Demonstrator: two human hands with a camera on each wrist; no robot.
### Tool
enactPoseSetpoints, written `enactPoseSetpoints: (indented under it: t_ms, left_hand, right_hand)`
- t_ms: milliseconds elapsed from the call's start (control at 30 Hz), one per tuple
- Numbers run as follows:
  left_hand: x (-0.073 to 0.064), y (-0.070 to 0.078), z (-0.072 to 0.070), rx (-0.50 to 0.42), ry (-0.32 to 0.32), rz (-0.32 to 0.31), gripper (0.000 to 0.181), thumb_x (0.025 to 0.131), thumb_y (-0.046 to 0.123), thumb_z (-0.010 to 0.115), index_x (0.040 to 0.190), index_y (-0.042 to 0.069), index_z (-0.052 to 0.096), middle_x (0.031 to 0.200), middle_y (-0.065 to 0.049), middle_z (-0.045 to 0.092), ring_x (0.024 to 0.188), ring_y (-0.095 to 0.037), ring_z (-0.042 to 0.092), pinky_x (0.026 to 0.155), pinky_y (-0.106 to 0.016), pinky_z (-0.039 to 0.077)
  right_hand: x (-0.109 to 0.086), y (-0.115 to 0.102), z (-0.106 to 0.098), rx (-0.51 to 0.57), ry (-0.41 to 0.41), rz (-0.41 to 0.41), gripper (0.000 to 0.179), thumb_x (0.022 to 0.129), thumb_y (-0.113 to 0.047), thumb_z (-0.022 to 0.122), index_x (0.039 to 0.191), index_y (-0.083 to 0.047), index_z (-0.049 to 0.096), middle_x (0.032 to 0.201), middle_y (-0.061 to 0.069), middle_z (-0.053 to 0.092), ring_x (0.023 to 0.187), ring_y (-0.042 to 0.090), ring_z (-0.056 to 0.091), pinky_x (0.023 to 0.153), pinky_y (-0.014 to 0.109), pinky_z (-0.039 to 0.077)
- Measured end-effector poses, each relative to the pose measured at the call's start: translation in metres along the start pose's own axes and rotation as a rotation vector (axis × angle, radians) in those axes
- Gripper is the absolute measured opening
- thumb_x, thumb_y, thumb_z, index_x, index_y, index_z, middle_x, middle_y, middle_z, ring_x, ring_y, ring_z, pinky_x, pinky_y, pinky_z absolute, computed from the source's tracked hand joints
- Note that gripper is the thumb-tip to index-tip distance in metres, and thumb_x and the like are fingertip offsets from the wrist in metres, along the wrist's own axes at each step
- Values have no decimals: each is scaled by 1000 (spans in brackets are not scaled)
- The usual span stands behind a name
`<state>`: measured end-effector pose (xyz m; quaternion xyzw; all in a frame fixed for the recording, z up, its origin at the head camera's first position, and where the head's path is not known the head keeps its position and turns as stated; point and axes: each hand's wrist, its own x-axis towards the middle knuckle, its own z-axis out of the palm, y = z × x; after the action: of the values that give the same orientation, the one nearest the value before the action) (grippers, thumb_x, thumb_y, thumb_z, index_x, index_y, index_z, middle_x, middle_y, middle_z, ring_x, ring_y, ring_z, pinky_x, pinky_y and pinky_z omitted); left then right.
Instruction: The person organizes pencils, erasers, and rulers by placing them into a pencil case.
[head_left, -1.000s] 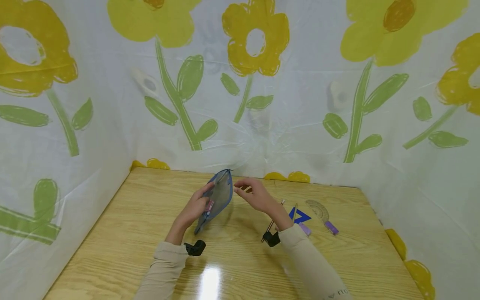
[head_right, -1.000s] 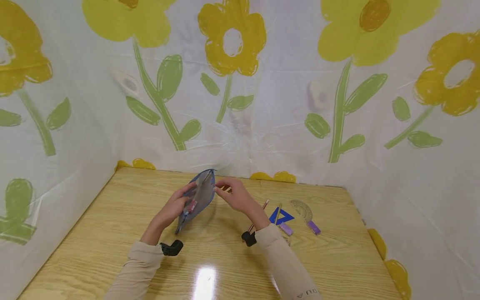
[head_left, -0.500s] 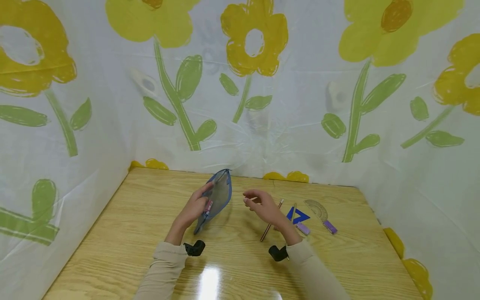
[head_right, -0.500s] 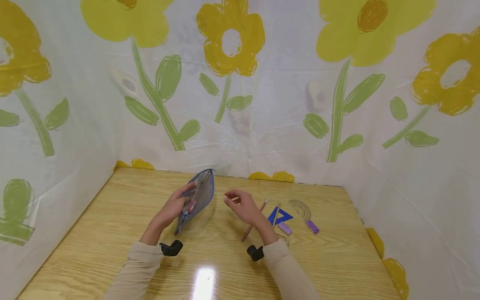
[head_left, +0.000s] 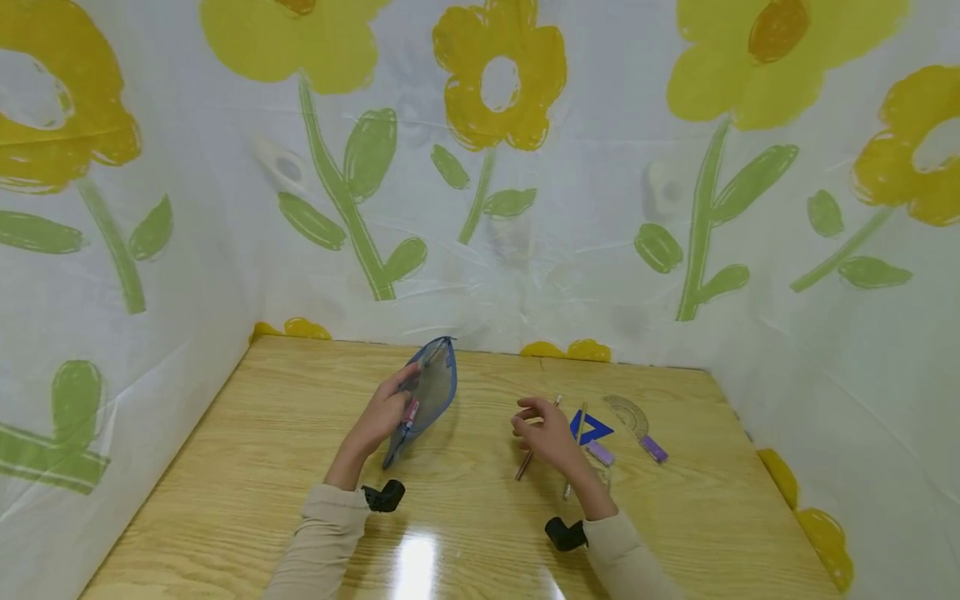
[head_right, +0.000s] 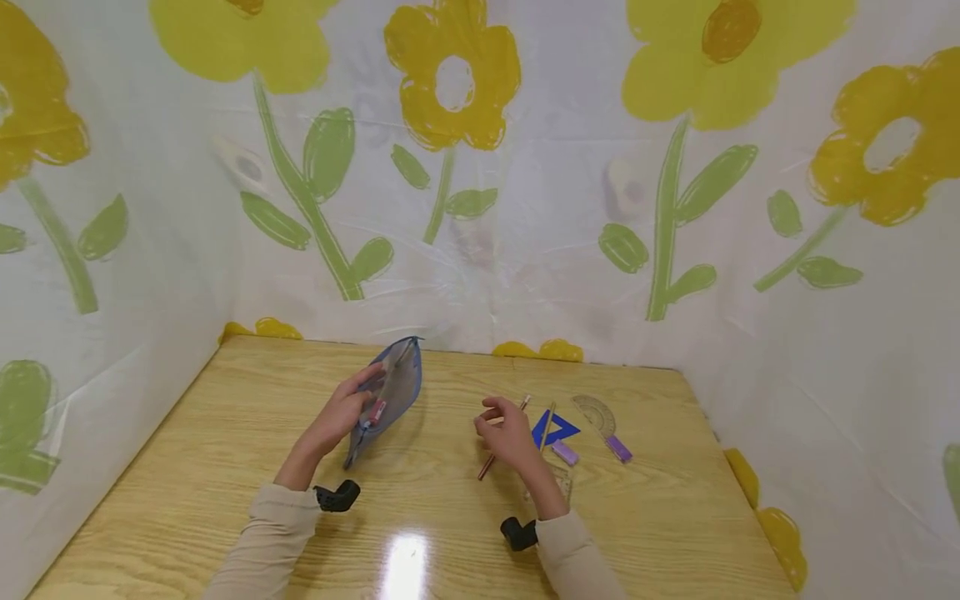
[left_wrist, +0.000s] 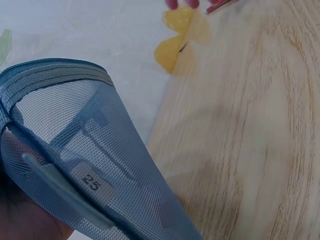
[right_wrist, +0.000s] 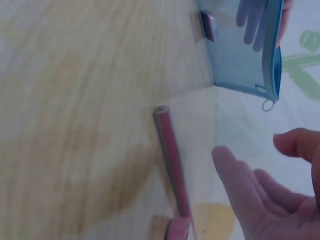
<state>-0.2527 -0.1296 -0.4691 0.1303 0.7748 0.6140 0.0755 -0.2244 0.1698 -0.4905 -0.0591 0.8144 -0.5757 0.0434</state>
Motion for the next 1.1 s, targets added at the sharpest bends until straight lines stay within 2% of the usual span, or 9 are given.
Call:
enactPoseSetpoints:
  t_ms: [133, 333, 400, 467, 567, 633, 733, 933, 1100]
  left_hand:
    - [0, 0, 0, 6, -4, -5, 59, 102, 0, 25, 160, -5, 17, 165, -27, 19, 145, -44, 31, 68, -36, 39]
    - [0, 1, 1, 18, 4, -7, 57, 102, -1, 25, 159, -7, 19, 164, -28, 21, 149, -44, 28, 86, -48, 41]
    - [-1, 1, 1, 17, 6, -8, 57, 103, 0, 25, 159, -7, 19, 165, -28, 21, 149, -44, 27, 91, -50, 39]
    - [-1, 1, 2, 21, 7, -5, 57, 102, 0, 25, 159, -8, 19, 165, -28, 21, 151, -44, 24, 96, -51, 38]
    - [0, 1, 2, 26, 9, -1, 57, 102, -1, 24, 158, -8, 20, 164, -28, 21, 151, -44, 25, 95, -50, 38]
    - [-1, 1, 2, 28, 13, -1, 57, 102, 0, 24, 159, -7, 20, 165, -28, 21, 148, -44, 28, 90, -51, 40]
    - [-1, 1, 2, 32, 21, 0, 57, 102, 0, 24, 159, -6, 22, 165, -27, 22, 149, -44, 28, 94, -50, 38]
    - [-2, -3, 1, 12, 22, 4, 55, 104, 2, 23, 159, -4, 22, 165, -26, 23, 152, -43, 22, 102, -52, 34]
    - [-2, -3, 0, 21, 33, 8, 56, 103, 0, 23, 159, -5, 22, 164, -27, 24, 152, -43, 23, 105, -52, 35]
  right_hand:
    - [-7, 4, -4, -21, 113, 36, 42, 98, -6, 63, 136, 10, 55, 110, 23, 64, 92, 40, 71, 68, 45, 64]
    - [-5, 11, -15, -117, 219, 113, 44, 94, -6, 63, 134, 11, 56, 109, 24, 65, 73, 31, 72, 58, 37, 62]
    - [-2, 13, -19, -157, 229, 125, 45, 93, -6, 64, 134, 12, 56, 110, 25, 66, 69, 30, 71, 57, 36, 62]
    - [2, 14, -22, -210, 232, 134, 47, 93, -7, 66, 134, 12, 55, 110, 25, 67, 71, 28, 71, 60, 35, 61]
    - [8, 15, -24, -302, 215, 142, 49, 93, -10, 67, 133, 15, 54, 109, 27, 69, 78, 28, 70, 66, 38, 60]
    - [12, 14, -25, -362, 202, 152, 51, 92, -11, 67, 133, 16, 53, 106, 27, 70, 79, 29, 70, 70, 41, 60]
    - [18, 11, -25, -433, 178, 157, 54, 91, -11, 68, 132, 19, 51, 100, 25, 69, 74, 28, 68, 76, 47, 61]
    - [21, 6, -24, -414, 155, 181, 57, 92, -7, 66, 139, 18, 46, 88, 16, 65, 55, 16, 55, 67, 36, 56]
    - [19, 5, -24, -432, 179, 153, 56, 90, -5, 69, 136, 18, 48, 95, 21, 67, 68, 22, 64, 69, 40, 58]
